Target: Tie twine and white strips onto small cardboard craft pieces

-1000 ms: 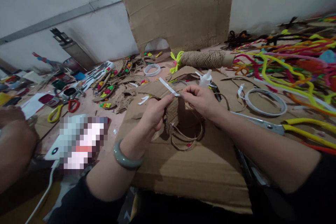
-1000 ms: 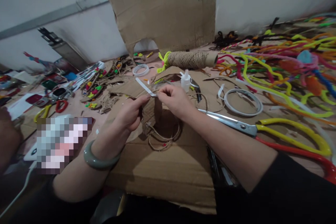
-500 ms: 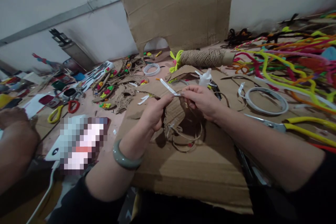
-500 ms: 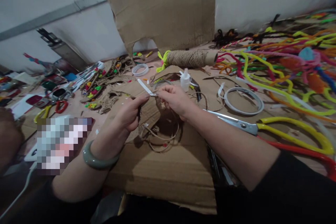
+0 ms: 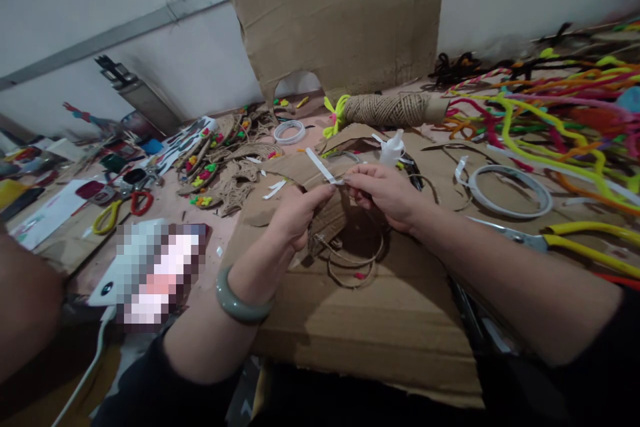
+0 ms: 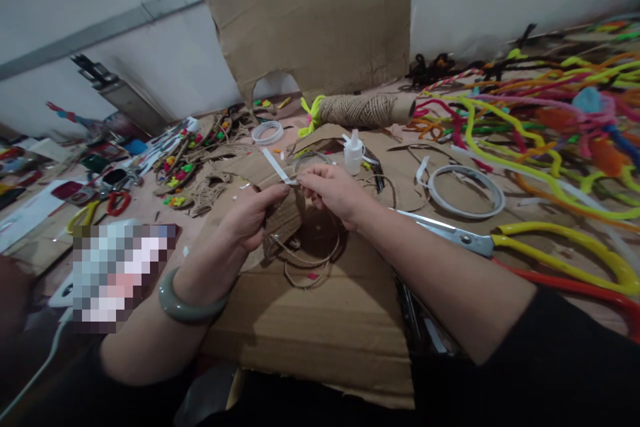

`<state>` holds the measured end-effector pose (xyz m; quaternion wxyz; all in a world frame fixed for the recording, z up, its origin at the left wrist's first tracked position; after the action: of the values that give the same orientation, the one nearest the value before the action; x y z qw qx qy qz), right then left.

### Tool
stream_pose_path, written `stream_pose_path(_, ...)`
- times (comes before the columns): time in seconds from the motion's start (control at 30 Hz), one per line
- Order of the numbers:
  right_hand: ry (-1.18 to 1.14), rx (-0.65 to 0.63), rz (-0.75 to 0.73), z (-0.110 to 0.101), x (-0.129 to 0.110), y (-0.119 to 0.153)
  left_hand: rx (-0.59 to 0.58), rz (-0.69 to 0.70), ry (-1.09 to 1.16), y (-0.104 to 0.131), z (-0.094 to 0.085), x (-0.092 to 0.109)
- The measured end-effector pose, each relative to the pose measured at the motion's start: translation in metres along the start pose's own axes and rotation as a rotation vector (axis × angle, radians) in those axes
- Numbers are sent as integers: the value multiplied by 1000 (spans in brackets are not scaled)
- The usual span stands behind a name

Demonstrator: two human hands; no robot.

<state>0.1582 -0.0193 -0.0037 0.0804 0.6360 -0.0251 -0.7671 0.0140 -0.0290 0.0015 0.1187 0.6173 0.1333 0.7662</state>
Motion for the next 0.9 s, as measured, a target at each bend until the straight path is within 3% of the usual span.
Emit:
stream_pose_path(0.33, -4, 1, -45, -1, 4, -1, 0, -46, 14, 0, 1, 1)
stream_pose_path(0.67, 252, 47, -425, -3, 11, -5, 24, -47, -15, -3, -2, 0)
stream_pose_path(0.9, 283, 59, -401, -4, 10, -3, 16, -46, -43, 1, 1, 2)
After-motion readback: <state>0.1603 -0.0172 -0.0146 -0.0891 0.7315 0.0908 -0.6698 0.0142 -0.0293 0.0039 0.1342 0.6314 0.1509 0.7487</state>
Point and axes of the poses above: each hand's wrist, its own y-axis away from the middle knuckle, its own z-axis out of the palm, x = y × z, the point moved 1 cm from there along -y, towards the middle knuckle, and after that the axes turned 6 degrees about x, right-handed, at the moved point
